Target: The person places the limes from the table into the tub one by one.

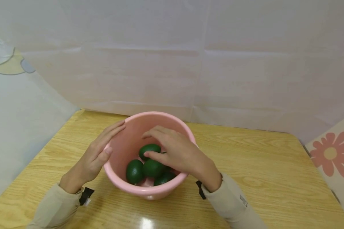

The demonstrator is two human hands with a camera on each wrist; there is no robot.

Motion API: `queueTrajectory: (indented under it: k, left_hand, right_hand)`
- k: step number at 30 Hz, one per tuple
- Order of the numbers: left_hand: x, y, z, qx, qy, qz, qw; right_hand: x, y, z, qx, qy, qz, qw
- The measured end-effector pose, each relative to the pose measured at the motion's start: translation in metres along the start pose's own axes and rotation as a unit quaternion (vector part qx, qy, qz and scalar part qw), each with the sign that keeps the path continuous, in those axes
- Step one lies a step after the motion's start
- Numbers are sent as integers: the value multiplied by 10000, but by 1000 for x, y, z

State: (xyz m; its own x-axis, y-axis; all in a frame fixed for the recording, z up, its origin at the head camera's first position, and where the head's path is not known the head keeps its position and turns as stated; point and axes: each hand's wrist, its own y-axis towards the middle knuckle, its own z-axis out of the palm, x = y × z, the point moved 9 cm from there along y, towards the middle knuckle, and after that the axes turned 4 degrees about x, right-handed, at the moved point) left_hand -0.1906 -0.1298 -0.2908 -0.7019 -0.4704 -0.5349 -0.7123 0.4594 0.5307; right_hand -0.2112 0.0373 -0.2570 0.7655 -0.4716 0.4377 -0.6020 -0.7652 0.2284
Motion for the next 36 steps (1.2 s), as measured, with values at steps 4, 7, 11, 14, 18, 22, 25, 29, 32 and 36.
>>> queueTrajectory:
  k: [4, 7, 11, 14, 18, 22, 25, 29, 32, 36]
  left_hand:
    - [1, -1, 0, 19, 45, 5, 10000]
    - [3, -2, 2, 53, 87, -11, 9999]
    - [4, -3, 2, 127, 163, -61, 9998]
    - [4, -3, 2, 215, 243, -154, 9994]
    - [5, -3, 0, 294, 355, -305, 9985]
    - [7, -4, -4, 250, 460, -357, 9980]
    - [11, -3, -8, 175, 554, -387, 9976]
    - [17, -1, -15, 58, 699, -474, 9964]
    - [23, 1, -24, -85, 858, -549, 9948]
    - [33, 5, -35, -244, 1127, -653, 9912]
  right_hand:
    - [0, -1, -3, -224, -24, -50, 9997]
    - [-1, -2, -5, -373, -63, -70, 9993]
    - [-1, -2, -9, -550, -107, -81, 9984]
    - [0, -3, -13, -665, -101, -98, 9977]
    - [-1, -5, -19, -755, -30, -64, 9971]
    - [-6, -9, -23, -767, 32, 175, 9969]
    - [-13, -12, -26, -772, 16, 357, 9964]
    - [-22, -16, -31, -851, -64, 548, 9948]
    - [-32, -20, -35, -983, -116, 713, 9925]
    - [-44, -27, -43, -1313, -217, 746, 9883]
